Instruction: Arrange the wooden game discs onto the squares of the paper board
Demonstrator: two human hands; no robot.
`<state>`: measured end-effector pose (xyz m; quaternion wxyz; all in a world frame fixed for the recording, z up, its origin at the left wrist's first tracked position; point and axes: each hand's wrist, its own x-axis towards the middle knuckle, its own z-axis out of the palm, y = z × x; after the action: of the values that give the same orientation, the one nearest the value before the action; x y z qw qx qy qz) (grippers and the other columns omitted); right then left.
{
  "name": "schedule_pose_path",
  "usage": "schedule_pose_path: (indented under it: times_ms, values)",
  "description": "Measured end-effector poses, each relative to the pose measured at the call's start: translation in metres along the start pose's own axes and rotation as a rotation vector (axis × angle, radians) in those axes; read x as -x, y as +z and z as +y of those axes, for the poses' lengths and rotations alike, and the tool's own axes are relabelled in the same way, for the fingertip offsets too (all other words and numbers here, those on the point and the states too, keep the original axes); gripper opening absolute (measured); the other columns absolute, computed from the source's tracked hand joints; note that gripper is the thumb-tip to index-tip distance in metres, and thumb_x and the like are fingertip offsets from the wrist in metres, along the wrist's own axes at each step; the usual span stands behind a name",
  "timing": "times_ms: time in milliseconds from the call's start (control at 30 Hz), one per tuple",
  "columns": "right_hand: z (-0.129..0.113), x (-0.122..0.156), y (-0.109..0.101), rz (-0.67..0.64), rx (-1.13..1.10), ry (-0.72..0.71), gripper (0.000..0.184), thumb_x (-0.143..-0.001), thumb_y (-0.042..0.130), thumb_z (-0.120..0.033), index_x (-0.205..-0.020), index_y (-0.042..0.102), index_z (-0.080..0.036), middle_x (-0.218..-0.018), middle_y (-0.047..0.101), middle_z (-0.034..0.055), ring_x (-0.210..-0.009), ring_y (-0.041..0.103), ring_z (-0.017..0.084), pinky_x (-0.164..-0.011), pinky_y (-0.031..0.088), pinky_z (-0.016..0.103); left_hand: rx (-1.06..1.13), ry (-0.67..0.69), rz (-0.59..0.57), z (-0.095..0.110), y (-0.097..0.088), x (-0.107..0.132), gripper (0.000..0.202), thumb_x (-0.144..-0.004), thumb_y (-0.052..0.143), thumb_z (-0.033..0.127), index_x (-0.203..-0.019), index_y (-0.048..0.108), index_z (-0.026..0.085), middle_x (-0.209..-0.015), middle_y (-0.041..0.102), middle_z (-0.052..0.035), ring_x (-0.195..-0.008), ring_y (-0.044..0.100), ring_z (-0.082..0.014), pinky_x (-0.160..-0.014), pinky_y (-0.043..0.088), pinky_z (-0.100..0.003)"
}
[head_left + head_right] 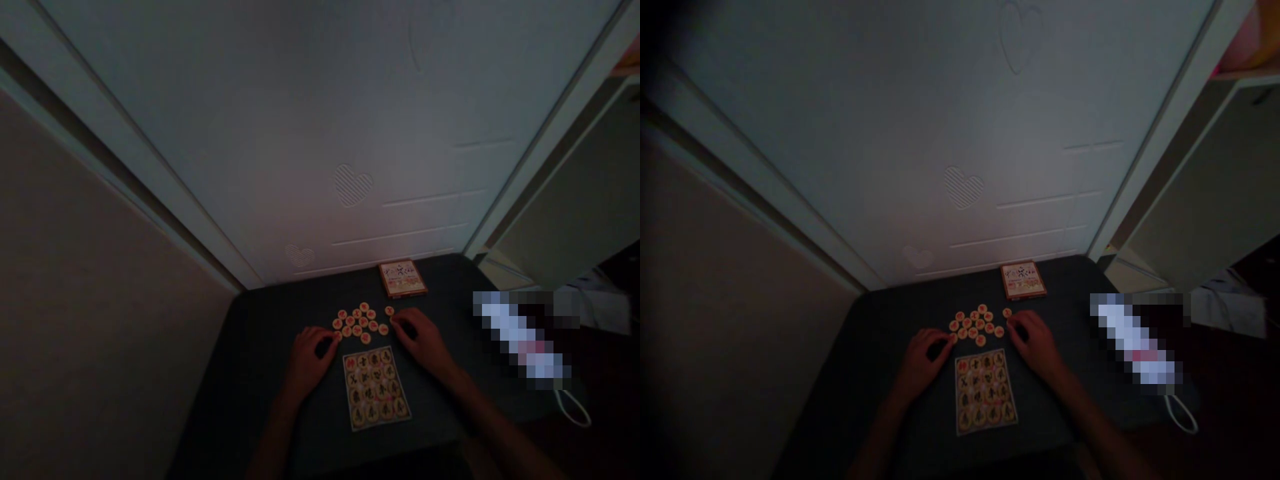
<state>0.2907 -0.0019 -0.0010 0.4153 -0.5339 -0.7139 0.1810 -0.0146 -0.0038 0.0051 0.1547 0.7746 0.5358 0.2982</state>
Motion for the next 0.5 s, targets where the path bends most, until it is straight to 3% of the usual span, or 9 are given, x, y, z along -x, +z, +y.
schedule_pose_path:
  times_ms: [167,500]
  values:
    - [0.009,-0.018,0.010,-0.004,0.040,-0.023,0.014,-0.091,0.063,-0.025,-0.101,0.073,-0.023,-0.103,0.071,0.0074,-0.095,0.068,0.022,-0.087,0.058,0.038,-0.010,0.002,-0.008,-0.003,0.001,0.000,0.013,-0.096,0.061,0.035,-0.100,0.070,0.028,-0.103,0.073,-0.0027,-0.097,0.066,-0.0236,-0.090,0.049,-0.044]
    - [0.021,-0.018,0.023,-0.002,0.066,-0.015,0.016,-0.087,0.066,-0.021,-0.101,0.073,-0.022,-0.109,0.070,0.0094,-0.100,0.067,0.025,-0.090,0.057,0.042,-0.007,-0.006,-0.003,-0.007,0.003,0.001,0.012,-0.094,0.064,0.035,-0.101,0.071,0.028,-0.104,0.073,-0.0022,-0.097,0.066,-0.0237,-0.091,0.049,-0.043]
